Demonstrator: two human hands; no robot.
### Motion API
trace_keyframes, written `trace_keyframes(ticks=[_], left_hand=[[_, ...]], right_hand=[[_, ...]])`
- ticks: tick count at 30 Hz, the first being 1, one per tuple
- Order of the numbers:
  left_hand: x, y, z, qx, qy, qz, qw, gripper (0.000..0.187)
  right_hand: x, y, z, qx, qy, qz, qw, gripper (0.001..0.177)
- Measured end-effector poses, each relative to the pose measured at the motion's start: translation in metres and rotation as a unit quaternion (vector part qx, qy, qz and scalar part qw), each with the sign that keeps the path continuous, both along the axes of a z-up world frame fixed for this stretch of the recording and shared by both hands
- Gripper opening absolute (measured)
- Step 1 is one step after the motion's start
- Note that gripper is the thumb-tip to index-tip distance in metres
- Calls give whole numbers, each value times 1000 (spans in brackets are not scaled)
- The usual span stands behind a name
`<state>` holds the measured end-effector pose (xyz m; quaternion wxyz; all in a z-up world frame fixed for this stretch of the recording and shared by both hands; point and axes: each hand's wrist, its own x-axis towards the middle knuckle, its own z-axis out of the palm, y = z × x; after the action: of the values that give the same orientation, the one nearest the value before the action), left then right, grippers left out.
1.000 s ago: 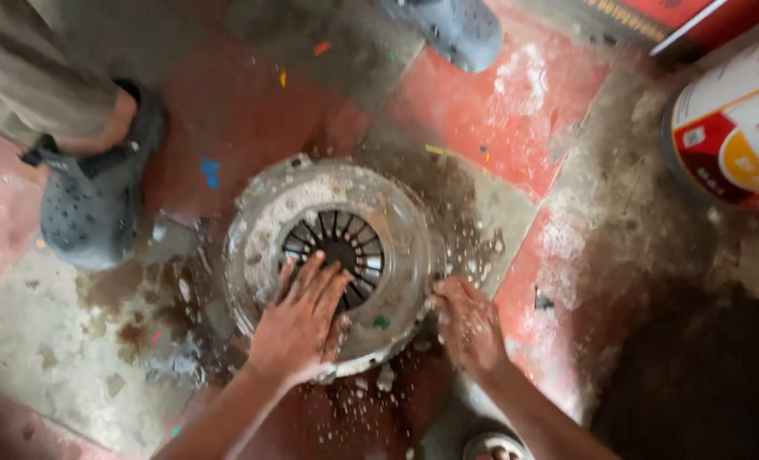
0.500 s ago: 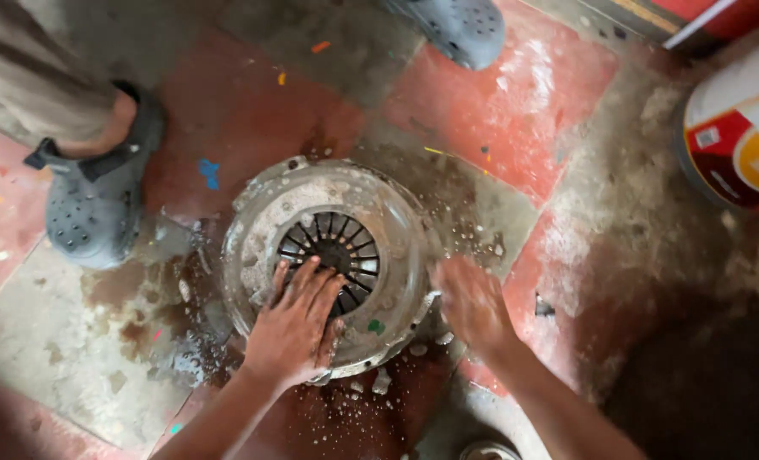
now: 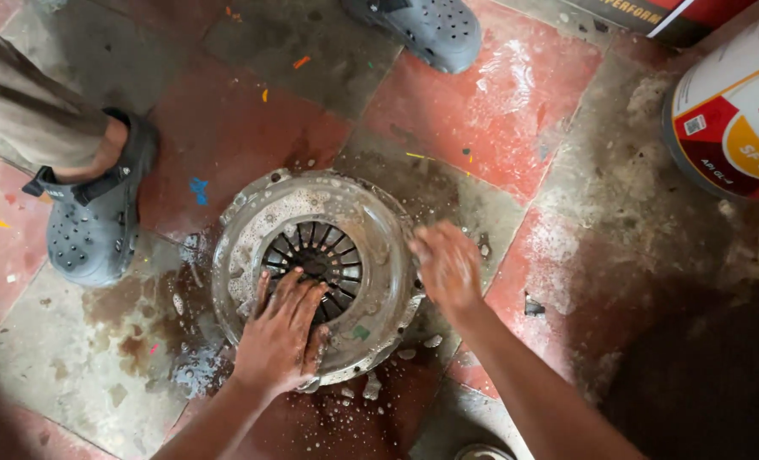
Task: The recorder is cleaning a clutch plate with water and a cloth in a service bay.
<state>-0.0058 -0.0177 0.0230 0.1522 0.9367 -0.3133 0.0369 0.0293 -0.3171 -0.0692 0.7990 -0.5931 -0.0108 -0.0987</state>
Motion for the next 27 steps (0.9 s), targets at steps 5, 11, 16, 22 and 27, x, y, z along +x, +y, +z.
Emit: trace_keyframes(ticks=[5,11,16,22,27], left_hand=[[1,-2,5,-6,-4,4,1000,54],[0,-2,8,-20,9,6,1000,56],[1,-11,10,-17,11,-4,1000,55],[3,-14,1,-23,-20,8,1000,52],[3,-10,-6,-2,-33,17,999,53]], right_hand=[[2,-3,-8,138,75,4,988,19],[-31,-4,13,-169,-16,-27,985,42],[23,-1,-1,275,-7,-19,961,22],[-31,-1,9,359,237,-30,902,21],[-59,-3,24,310,222,46,923,12]])
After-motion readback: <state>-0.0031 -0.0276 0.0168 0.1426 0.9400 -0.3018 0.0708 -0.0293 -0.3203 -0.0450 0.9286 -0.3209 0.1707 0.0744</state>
